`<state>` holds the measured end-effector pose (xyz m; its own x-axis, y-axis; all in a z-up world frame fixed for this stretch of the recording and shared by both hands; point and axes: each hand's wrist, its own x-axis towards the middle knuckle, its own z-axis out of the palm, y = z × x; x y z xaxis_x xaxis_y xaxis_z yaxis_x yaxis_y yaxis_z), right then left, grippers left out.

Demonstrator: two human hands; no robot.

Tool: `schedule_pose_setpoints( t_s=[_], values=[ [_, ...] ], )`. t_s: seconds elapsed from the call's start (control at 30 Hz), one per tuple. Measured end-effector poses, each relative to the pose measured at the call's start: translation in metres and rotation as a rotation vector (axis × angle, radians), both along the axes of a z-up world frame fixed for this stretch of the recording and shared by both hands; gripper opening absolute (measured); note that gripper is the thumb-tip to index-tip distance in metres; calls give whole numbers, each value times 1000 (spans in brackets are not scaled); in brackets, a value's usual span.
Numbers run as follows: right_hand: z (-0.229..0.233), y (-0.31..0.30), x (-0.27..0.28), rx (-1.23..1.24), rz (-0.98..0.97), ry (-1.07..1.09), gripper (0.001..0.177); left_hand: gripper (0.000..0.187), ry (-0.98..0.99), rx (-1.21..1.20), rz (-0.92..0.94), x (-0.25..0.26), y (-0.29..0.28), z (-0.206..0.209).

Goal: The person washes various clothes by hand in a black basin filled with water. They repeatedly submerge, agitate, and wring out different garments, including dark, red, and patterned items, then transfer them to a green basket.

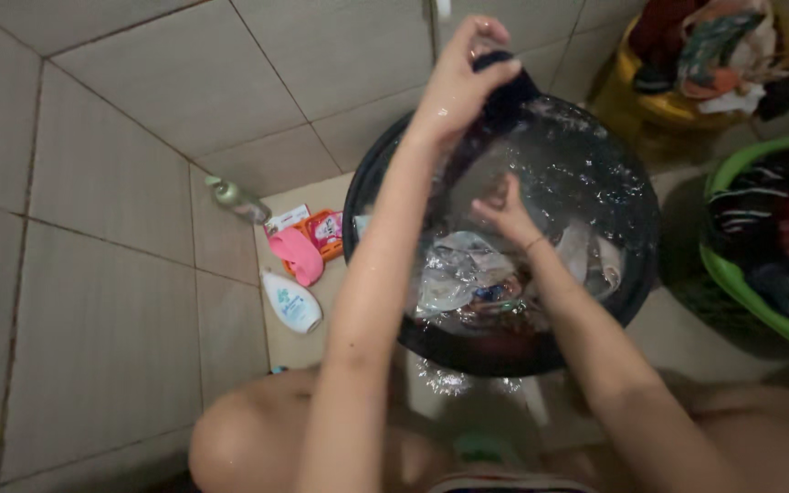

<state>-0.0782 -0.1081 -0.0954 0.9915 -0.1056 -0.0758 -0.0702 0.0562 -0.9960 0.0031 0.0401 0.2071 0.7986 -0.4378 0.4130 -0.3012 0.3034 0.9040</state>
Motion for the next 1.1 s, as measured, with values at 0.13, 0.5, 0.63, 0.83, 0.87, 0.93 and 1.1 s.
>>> schedule_pose_setpoints(
  t_s=[0.13, 0.5, 0.63, 0.83, 0.87, 0.93, 1.1],
  values=[
    [20, 1, 33, -463, 270, -169, 83, 30, 142, -398, -208, -9, 3, 17],
    [126, -12, 18, 134, -109, -109, 26, 60, -328, 426, 38, 68, 49, -196],
    [82, -51, 16, -101, -445, -209, 28, 102, 218, 756, -34, 7, 84, -325],
    [-17, -56, 7, -1163, 305, 419, 53, 65, 88, 1243, 448, -34, 92, -376],
    [-21, -43, 3, -1130, 244, 301, 51, 58, -3, 1225, 439, -30, 88, -371],
    [-17, -13, 1, -999, 83, -92, 60, 47, -90, 1118, 391, -22, 76, -351],
    [26, 14, 8, -372, 130, -357, 76, 24, -349, 790, 203, 2, 30, -222]
  ],
)
